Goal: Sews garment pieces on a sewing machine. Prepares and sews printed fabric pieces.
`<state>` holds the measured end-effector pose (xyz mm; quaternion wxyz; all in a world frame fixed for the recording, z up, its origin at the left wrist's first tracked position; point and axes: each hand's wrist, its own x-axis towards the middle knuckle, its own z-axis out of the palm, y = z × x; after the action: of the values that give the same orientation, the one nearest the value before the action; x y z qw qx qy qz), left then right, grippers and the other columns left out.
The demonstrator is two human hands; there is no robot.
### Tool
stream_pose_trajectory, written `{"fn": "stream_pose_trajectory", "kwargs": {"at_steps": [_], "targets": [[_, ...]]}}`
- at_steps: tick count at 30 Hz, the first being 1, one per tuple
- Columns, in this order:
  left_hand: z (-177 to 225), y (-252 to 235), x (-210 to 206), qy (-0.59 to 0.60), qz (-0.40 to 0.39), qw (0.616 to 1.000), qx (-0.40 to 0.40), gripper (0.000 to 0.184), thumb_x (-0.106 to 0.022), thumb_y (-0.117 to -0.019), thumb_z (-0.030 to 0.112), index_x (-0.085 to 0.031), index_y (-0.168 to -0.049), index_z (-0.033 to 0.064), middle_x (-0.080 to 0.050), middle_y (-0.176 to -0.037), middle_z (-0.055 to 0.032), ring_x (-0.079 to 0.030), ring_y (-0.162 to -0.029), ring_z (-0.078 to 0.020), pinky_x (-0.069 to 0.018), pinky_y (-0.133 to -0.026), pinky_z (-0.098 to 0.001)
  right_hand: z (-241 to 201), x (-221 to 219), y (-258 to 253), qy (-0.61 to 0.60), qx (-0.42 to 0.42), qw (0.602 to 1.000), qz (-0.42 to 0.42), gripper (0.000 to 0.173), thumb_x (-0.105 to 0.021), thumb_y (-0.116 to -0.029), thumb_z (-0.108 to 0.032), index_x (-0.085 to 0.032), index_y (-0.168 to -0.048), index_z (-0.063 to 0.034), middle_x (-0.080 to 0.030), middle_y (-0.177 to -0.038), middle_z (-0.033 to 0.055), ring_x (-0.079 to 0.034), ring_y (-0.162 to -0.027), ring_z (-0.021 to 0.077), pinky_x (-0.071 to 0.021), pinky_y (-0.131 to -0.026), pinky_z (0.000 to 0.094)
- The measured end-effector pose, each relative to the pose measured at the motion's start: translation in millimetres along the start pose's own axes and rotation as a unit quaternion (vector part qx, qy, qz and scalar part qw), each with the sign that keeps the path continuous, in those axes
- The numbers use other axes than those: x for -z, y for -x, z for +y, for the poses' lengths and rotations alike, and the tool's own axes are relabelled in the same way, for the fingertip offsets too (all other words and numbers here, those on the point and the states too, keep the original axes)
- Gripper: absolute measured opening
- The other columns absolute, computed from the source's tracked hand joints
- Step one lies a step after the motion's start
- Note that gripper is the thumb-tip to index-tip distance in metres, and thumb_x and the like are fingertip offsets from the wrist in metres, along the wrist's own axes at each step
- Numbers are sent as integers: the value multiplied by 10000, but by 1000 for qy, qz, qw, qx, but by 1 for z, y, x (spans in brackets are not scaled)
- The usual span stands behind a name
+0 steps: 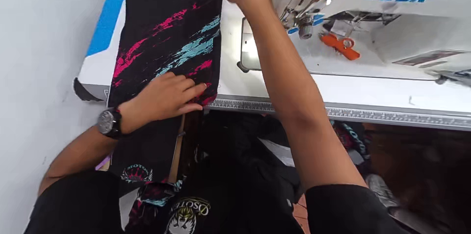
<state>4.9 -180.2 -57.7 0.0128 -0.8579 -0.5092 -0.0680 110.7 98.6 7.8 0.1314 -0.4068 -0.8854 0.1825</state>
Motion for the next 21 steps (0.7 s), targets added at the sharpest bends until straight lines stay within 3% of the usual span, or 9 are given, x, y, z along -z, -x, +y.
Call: {"fn": "stream_pose_trajectory", "kwargs": {"at_steps": [2, 4, 5, 7, 9, 12, 16, 21], "targets": [[-22, -12, 21, 34, 8, 999, -13, 498, -470, -1049, 464, -706, -1231, 64, -732, -1024, -161, -708, -961, -353, -555, -800, -540, 6, 0, 73, -11, 62, 998, -9, 386, -503, -976, -17, -669, -1318, -86, -657, -1295, 223, -632, -1199, 418, -507, -938, 633], [-60, -38, 29, 52, 4, 998, -24, 457, -456, -1063, 385, -697, -1226, 32, -722, -1136, -192, -686, -1087, -392, -529, -919, -589, 15, -22, 140, -29, 145, 989, -3, 316, -545, -983, -31, -703, -1253, -80, -676, -1276, 173, -666, -1138, 371, -551, -891, 567], [-84, -55, 24, 57, 2, 998, -33, 456, -442, -1072, 362, -682, -1255, 21, -701, -1220, -205, -654, -1173, -409, -497, -999, -602, 18, -40, 167, -39, 186, 982, -3, 274, -580, -1000, -79, -712, -1240, -81, -665, -1311, 146, -658, -1162, 340, -555, -914, 535], [-131, -86, -4, 68, -4, 996, -59, 504, -405, -1084, 377, -627, -1367, 24, -605, -1423, -193, -540, -1360, -392, -391, -1148, -575, 19, -83, 208, -56, 249, 967, -1, 299, -585, -1033, -250, -707, -1271, -115, -627, -1415, 90, -584, -1316, 294, -487, -1060, 524], [-156, -105, -37, 83, -22, 994, -66, 582, -348, -1085, 436, -554, -1460, 41, -468, -1574, -162, -391, -1489, -364, -275, -1222, -571, 21, -111, 234, -41, 269, 962, 12, 398, -521, -1056, -392, -674, -1325, -141, -607, -1462, 65, -529, -1393, 299, -410, -1129, 583], [-148, -108, -68, 124, -2, 991, -44, 595, -330, -1089, 438, -502, -1507, 51, -419, -1612, -146, -334, -1524, -343, -210, -1229, -611, 37, -115, 253, -19, 285, 958, 39, 430, -491, -1062, -425, -672, -1333, -144, -612, -1462, 58, -532, -1391, 312, -385, -1135, 607], [-103, -123, -76, 142, 25, 989, -41, 537, -352, -1095, 389, -527, -1495, 78, -459, -1590, -127, -375, -1507, -316, -226, -1228, -599, 74, -81, 272, -48, 276, 960, 11, 374, -477, -1076, -407, -714, -1235, -166, -648, -1403, 38, -545, -1369, 288, -375, -1160, 564], [-51, -154, -83, 121, 6, 990, -66, 599, -330, -1063, 491, -515, -1517, 148, -425, -1612, -120, -355, -1512, -325, -247, -1223, -578, 119, -51, 284, -70, 206, 975, 43, 323, -507, -1074, -370, -714, -1218, -169, -677, -1342, 59, -569, -1332, 273, -379, -1163, 525]]}}
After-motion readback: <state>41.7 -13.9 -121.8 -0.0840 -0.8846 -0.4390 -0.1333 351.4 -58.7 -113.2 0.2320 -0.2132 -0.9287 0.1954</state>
